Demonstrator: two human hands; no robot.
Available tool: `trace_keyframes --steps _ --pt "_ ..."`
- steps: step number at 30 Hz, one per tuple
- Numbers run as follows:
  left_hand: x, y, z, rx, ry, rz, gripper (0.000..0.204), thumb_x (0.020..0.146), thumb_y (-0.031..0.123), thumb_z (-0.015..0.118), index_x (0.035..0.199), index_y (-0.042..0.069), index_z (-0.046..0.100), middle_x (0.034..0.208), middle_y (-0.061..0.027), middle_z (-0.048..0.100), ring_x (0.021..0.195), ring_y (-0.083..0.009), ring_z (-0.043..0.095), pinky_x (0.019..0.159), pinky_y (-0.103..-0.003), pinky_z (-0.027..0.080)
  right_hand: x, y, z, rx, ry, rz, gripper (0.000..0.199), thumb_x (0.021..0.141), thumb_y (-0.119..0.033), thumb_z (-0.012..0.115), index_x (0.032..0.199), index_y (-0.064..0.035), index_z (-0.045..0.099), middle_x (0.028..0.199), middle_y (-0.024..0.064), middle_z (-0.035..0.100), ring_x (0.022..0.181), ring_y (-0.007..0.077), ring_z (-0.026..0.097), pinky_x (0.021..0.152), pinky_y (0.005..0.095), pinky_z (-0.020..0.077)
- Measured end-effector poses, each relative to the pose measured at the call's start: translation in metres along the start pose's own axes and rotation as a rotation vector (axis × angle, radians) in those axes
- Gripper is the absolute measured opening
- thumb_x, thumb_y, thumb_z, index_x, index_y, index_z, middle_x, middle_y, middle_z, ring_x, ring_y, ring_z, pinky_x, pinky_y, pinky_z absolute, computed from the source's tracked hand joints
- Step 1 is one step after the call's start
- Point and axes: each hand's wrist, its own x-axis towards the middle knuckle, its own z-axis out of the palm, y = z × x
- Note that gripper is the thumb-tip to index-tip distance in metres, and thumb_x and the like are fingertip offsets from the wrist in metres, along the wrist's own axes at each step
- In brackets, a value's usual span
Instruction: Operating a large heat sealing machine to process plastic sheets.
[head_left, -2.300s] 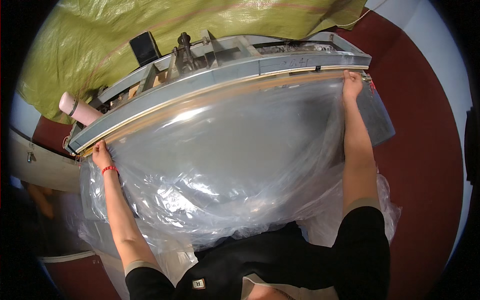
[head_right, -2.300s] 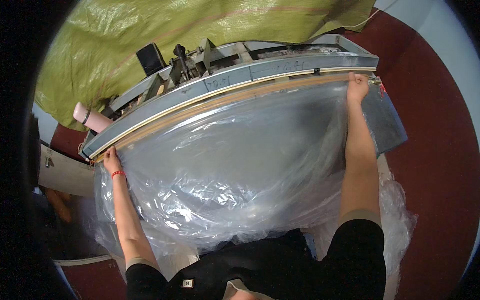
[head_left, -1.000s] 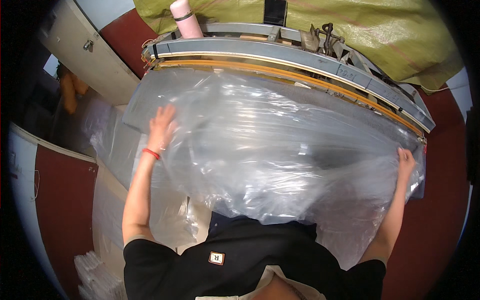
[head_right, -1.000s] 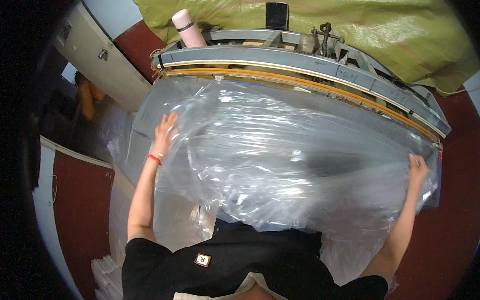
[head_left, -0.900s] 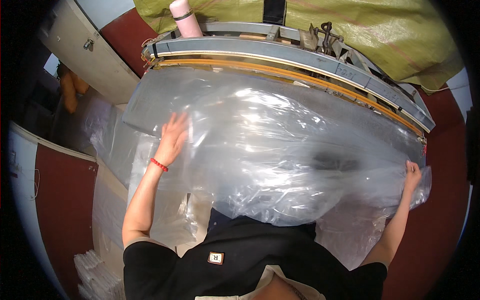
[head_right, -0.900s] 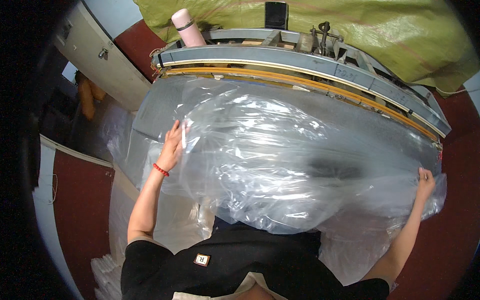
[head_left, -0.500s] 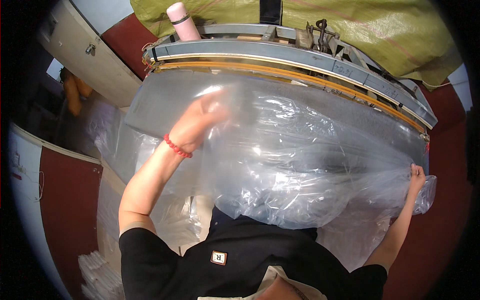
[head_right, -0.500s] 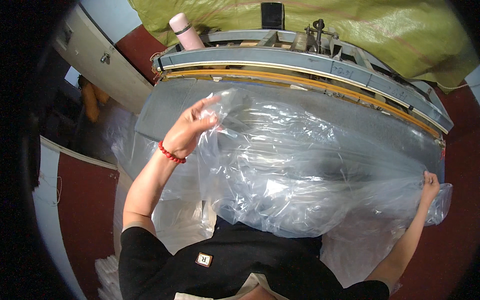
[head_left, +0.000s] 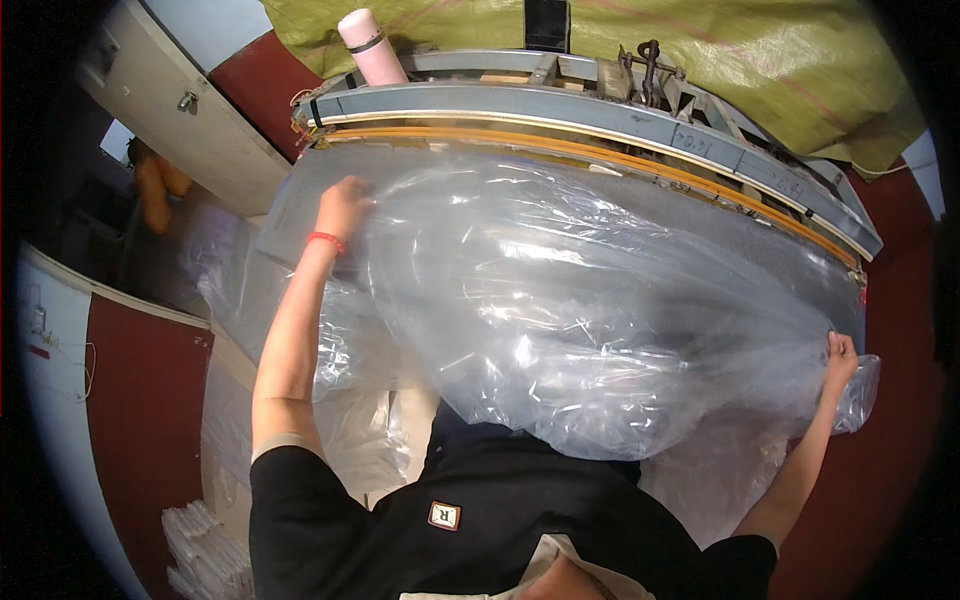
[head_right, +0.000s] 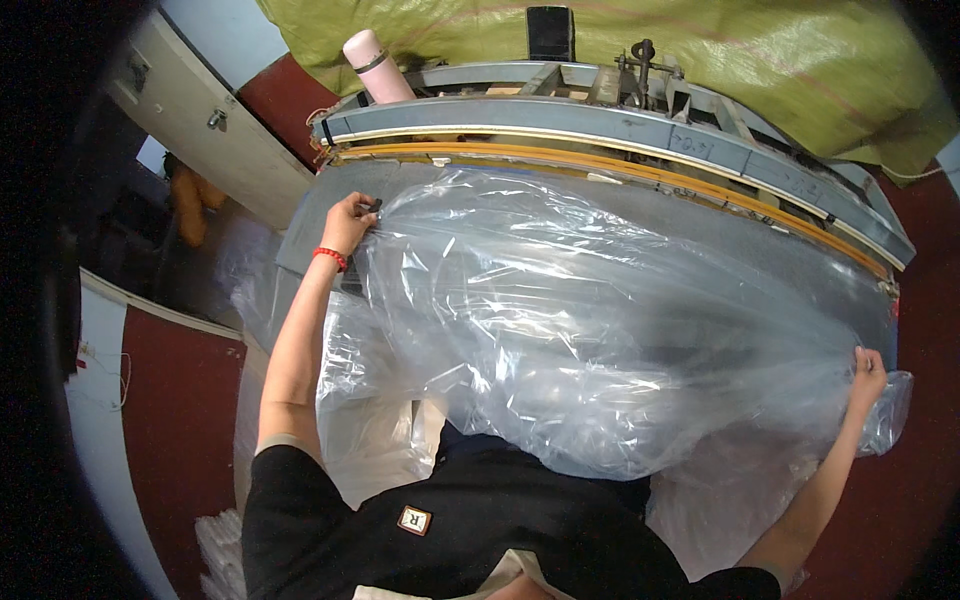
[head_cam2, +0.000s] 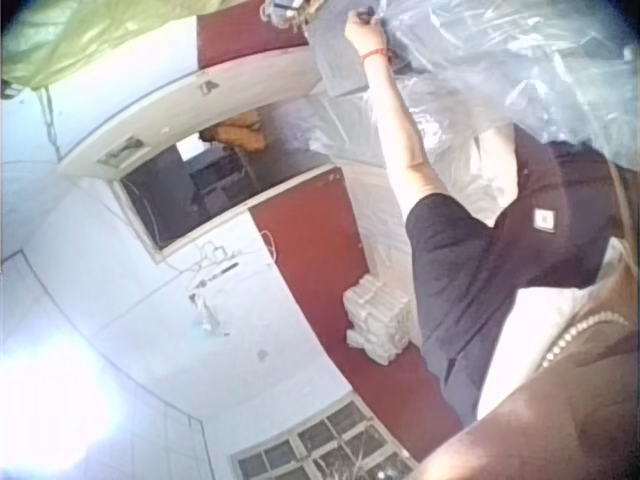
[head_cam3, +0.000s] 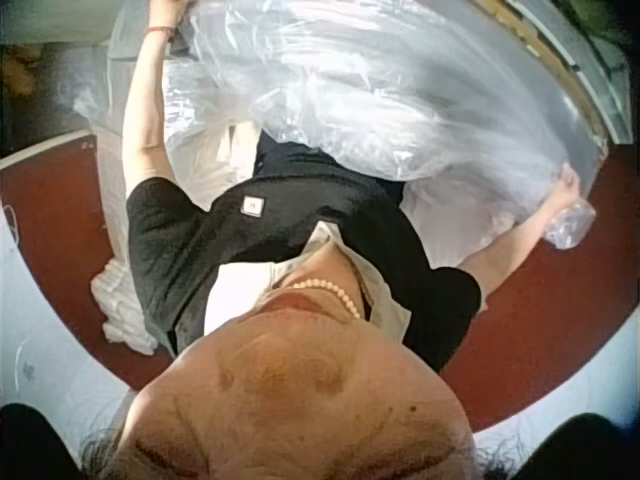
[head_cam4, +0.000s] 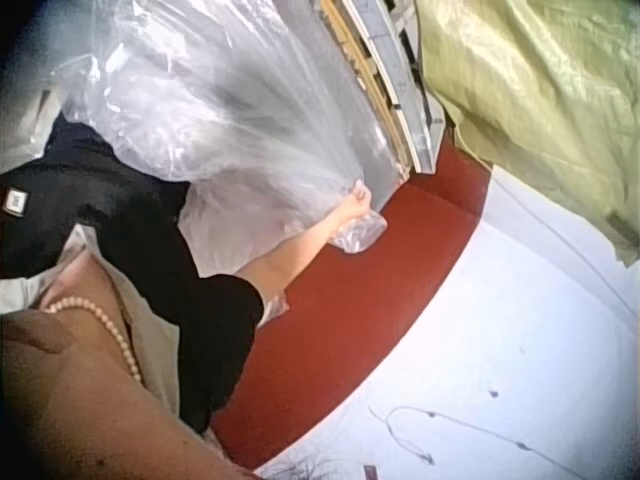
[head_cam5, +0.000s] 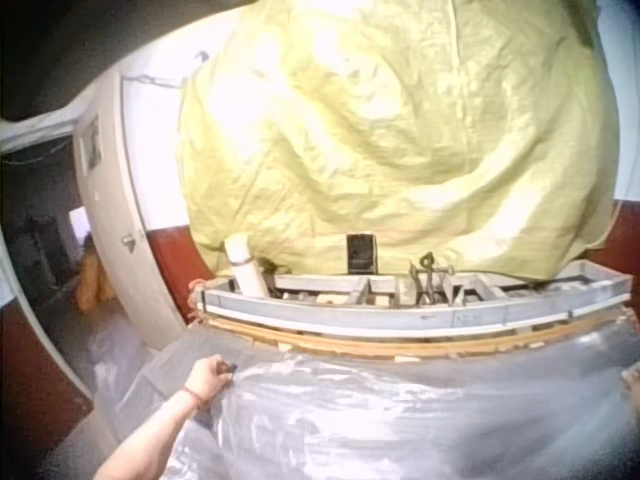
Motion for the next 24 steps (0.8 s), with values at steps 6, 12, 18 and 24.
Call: trace_keyframes --steps 6,12,18,24 --pt "-0.007 0.078 -0.001 0.292 0.306 0.487 0.017 0.074 0.004 0.053 0.091 0.002 0.053 0.088 -0.0120 0.053 0.085 -0.0291 0.051 0.073 -0.036 0.043 0.000 0.013 -0.005 0.005 -0.023 0.025 0.021 0.078 -0.018 0.060 0.071 -0.0010 0.051 0.062 -0.0030 0.045 0.061 0.0067 0.037 0.057 0.0199 0.0345" --pt "-0.009 0.080 0.038 0.301 0.106 0.668 0.038 0.079 0.021 0.054 0.110 0.000 0.048 0.115 -0.0165 0.047 0.111 -0.0317 0.040 0.091 -0.036 0.035 0.003 0.002 -0.006 -0.061 -0.021 0.017 0.021 0.079 -0.018 0.060 0.072 -0.0006 0.051 0.063 -0.0020 0.046 0.062 0.0064 0.038 0.058 0.0201 0.0350" --pt "-0.053 0.080 0.055 0.348 -0.083 0.416 0.057 0.080 0.038 0.050 0.120 -0.001 0.039 0.129 -0.0161 0.034 0.120 -0.0317 0.030 0.095 -0.042 0.028 -0.006 0.032 -0.027 0.036 -0.002 0.027 0.020 0.079 -0.017 0.060 0.071 -0.0003 0.052 0.065 -0.0025 0.046 0.065 0.0065 0.040 0.061 0.0193 0.0353" --pt "-0.058 0.107 0.048 0.433 0.105 0.480 0.055 0.076 0.032 0.055 0.120 0.003 0.041 0.130 -0.0135 0.034 0.122 -0.0290 0.028 0.096 -0.045 0.026 -0.006 0.059 -0.039 0.023 0.016 0.002 0.019 0.078 -0.016 0.060 0.071 0.0001 0.053 0.066 -0.0033 0.047 0.066 0.0059 0.040 0.062 0.0182 0.0353"
